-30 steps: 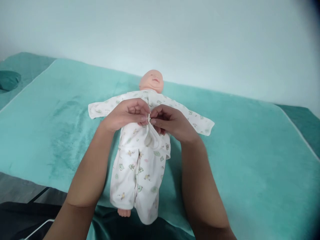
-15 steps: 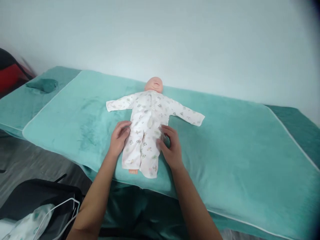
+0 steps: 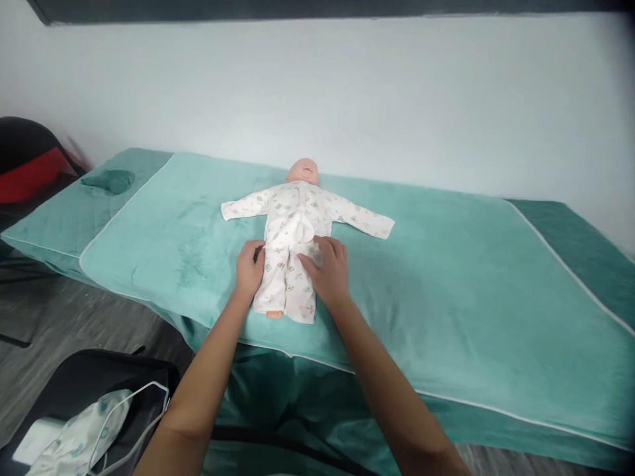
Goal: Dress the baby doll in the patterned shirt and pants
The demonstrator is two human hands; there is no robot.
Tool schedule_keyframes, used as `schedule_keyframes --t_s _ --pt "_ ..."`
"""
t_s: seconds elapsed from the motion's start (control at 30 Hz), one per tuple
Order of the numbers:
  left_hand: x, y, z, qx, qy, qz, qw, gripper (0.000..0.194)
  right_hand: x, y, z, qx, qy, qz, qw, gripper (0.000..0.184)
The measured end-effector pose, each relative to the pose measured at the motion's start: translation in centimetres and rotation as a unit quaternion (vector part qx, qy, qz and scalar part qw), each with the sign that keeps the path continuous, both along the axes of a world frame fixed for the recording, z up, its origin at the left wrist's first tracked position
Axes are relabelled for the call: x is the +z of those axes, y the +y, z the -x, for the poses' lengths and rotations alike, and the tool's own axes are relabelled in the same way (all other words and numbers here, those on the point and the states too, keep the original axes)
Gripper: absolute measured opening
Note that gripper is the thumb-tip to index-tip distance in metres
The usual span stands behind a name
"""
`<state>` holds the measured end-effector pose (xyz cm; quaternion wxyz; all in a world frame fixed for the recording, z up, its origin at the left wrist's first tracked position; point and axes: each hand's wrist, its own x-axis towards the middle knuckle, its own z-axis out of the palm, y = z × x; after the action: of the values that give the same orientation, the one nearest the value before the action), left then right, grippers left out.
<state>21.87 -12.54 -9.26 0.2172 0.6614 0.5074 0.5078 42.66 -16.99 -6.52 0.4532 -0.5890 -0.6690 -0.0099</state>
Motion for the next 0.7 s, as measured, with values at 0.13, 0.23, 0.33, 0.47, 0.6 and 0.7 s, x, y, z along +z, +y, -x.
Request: schedule_keyframes --t_s 0.13,0.23,0.33,0.47,0.6,0.7 --pt "0.1 -0.1 -0.2 0.026 0.018 -0.009 0.999 0.016 1.8 1.9 1.1 -0.024 -0.017 0.007 1.000 0.015" --pt "0.0 -0.2 -0.3 0.042 0.015 -0.020 0.999 0.015 3.1 2.3 1.2 -0.014 0.004 -0.042 0.999 0.016" --pt "-0.1 -0.3 -0.4 0.047 0.007 -0.016 0.999 0.016 3.7 1.8 1.0 0.003 0.025 -0.088 0.996 0.016" --pt "-0.1 -0.3 -0.5 0.047 0.008 -0.014 0.999 0.016 3.0 1.4 1.1 0.017 -0.004 -0.069 0.998 0.013" --pt "-0.1 -0.3 -0.5 0.031 0.015 -0.011 0.999 0.017 1.7 1.9 1.6 -0.006 -0.039 -0.008 0.999 0.028" --pt "-0.1 -0.2 -0.5 0.029 0.017 -0.010 0.999 0.017 1.7 2.3 1.6 -0.010 -0.085 0.035 0.996 0.023"
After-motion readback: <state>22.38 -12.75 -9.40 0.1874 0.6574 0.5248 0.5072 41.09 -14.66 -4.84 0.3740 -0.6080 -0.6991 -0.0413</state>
